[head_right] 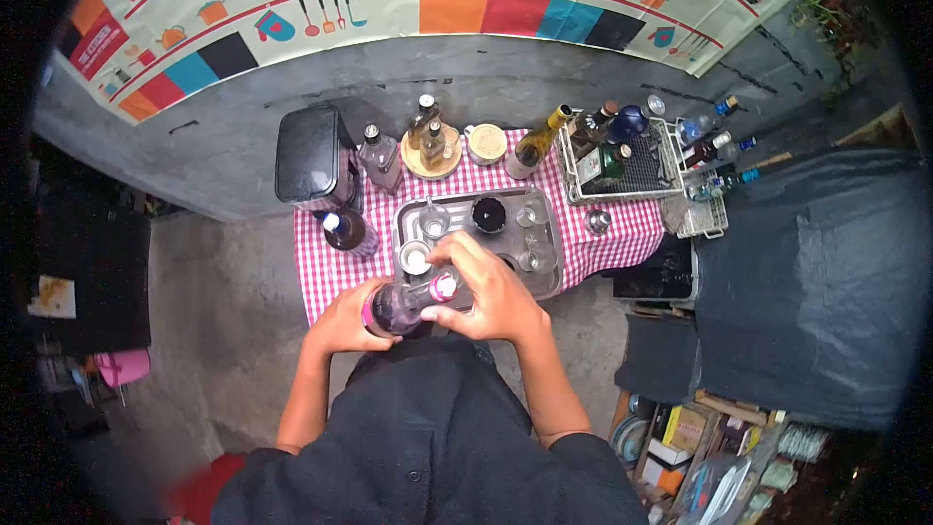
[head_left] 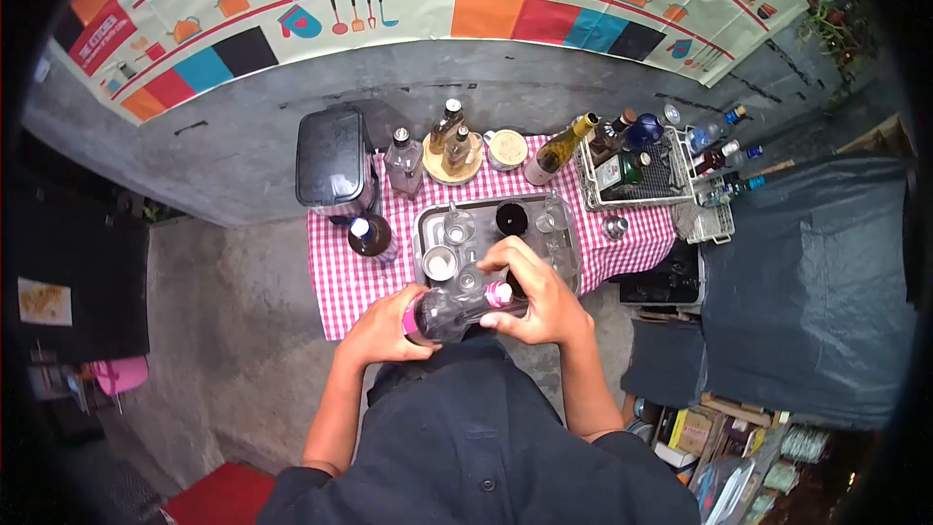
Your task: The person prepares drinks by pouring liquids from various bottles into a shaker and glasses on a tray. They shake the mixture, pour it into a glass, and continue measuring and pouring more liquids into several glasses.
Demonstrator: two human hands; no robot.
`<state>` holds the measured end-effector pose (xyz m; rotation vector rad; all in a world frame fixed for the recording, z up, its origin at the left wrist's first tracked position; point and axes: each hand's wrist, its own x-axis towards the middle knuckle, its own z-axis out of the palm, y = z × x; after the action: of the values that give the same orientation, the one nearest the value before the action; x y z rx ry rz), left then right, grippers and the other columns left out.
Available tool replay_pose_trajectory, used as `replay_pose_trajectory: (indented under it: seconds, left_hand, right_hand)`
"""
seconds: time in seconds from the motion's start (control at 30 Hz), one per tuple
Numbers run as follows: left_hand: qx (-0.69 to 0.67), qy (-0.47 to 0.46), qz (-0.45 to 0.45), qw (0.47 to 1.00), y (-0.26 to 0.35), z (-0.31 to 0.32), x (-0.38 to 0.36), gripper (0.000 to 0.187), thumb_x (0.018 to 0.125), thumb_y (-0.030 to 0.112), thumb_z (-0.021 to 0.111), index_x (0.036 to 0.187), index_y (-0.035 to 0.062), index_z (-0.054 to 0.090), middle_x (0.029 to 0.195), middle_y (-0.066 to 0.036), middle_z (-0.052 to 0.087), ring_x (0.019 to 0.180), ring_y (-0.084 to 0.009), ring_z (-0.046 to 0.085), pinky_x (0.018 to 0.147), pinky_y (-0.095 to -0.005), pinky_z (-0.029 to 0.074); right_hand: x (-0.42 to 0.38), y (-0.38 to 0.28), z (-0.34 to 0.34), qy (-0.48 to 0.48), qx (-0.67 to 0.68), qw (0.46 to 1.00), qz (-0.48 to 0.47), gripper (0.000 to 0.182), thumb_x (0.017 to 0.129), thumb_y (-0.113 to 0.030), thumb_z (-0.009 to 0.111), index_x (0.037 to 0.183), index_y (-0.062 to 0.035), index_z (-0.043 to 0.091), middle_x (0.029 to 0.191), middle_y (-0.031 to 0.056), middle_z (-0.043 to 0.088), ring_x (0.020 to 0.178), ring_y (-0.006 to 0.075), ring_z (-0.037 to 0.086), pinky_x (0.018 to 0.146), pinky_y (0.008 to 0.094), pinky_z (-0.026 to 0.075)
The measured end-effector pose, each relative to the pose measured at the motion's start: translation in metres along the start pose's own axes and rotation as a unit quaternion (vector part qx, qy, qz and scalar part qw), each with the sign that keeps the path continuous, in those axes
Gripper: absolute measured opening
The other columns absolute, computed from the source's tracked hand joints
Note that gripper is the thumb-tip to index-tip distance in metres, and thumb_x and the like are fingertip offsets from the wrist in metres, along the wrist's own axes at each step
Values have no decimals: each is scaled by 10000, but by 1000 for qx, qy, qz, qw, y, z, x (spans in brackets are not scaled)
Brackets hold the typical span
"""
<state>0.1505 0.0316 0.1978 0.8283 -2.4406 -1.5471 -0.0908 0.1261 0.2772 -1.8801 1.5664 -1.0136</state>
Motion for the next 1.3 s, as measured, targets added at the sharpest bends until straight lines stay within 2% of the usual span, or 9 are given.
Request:
replay_pose_trajectory:
  seconds: [0.1, 0.27, 0.47, 0.7, 0.93, 1.0, 1.13, 1.2, 1.3]
  left_hand:
    - [-69, -88, 15, 994, -16, -21, -3, 769, 583, 280, 895, 1218, 17, 550, 1068, -140, 671, 997, -275, 666, 900, -382, 508]
    - [-213, -212, 83, 950, -40, -53, 2, 884, 554, 200, 929, 1296, -3, 493, 1170, -87, 624, 1091, -176, 591, 977, -328, 469]
    - [-208, -281, 129, 928, -46, -71, -1, 876, 542, 169, 926, 1293, 12, 504, 1183, -78, 624, 1100, -161, 583, 985, -322, 464]
    - [-160, -107, 49, 980, -39, -63, -27, 820, 520, 143, 918, 1235, 22, 534, 1119, -46, 617, 1071, -153, 571, 962, -313, 455]
    - [-198, -269, 152, 930, -35, -70, -22, 846, 550, 130, 929, 1283, -5, 530, 1151, -86, 622, 1090, -179, 588, 930, -330, 490]
    - [-204, -319, 220, 899, -44, -70, -6, 901, 550, 126, 958, 1327, -18, 527, 1269, -110, 593, 1169, -200, 558, 1026, -344, 447]
    - [-491, -203, 200, 823, -54, -62, -12, 887, 556, 331, 971, 1300, 35, 587, 1199, -67, 651, 1164, -144, 568, 1004, -321, 449]
    - [-251, -124, 268, 922, -56, -75, -18, 876, 545, 325, 970, 1278, 27, 595, 1159, -64, 666, 1115, -137, 591, 955, -311, 480]
    - [-273, -249, 153, 916, -48, -81, -8, 783, 540, 161, 919, 1240, 16, 598, 1157, -77, 663, 1068, -150, 619, 938, -313, 498]
  right_hand:
    - [8, 0, 45, 31, 391, 920, 2, 460, 887, -318, 640, 1155, 53, 596, 1070, 189, 627, 1035, 285, 633, 940, 394, 485]
    - [29, -17, 92, 32, 659, 748, -65, 443, 911, -310, 656, 1138, 62, 572, 1014, 247, 629, 954, 344, 655, 879, 462, 520]
    - [34, -41, 87, -25, 580, 814, -20, 542, 903, -417, 687, 1117, 66, 568, 973, 189, 654, 941, 297, 666, 881, 421, 515]
    - [39, -46, 117, 81, 563, 820, -55, 553, 919, -484, 649, 1059, 42, 554, 966, 134, 621, 909, 248, 648, 847, 389, 512]
    - [52, -58, 83, -126, 672, 724, -93, 608, 810, -192, 810, 1254, 94, 510, 1118, 191, 620, 1040, 305, 639, 919, 402, 502]
    - [69, -64, 78, -158, 558, 798, -166, 536, 798, -125, 805, 1217, 90, 549, 1107, 180, 622, 1033, 283, 647, 904, 389, 508]
    - [77, -73, 83, -229, 594, 768, -75, 254, 858, -13, 683, 1093, 72, 641, 924, 165, 731, 863, 247, 703, 787, 341, 543]
    - [76, -69, 83, -213, 575, 784, -95, 205, 898, -16, 628, 1085, 65, 648, 901, 127, 717, 875, 181, 685, 783, 330, 537]
    - [71, -63, 83, -120, 510, 843, -120, 122, 863, 25, 640, 948, 49, 724, 886, 142, 734, 844, 236, 708, 774, 338, 539]
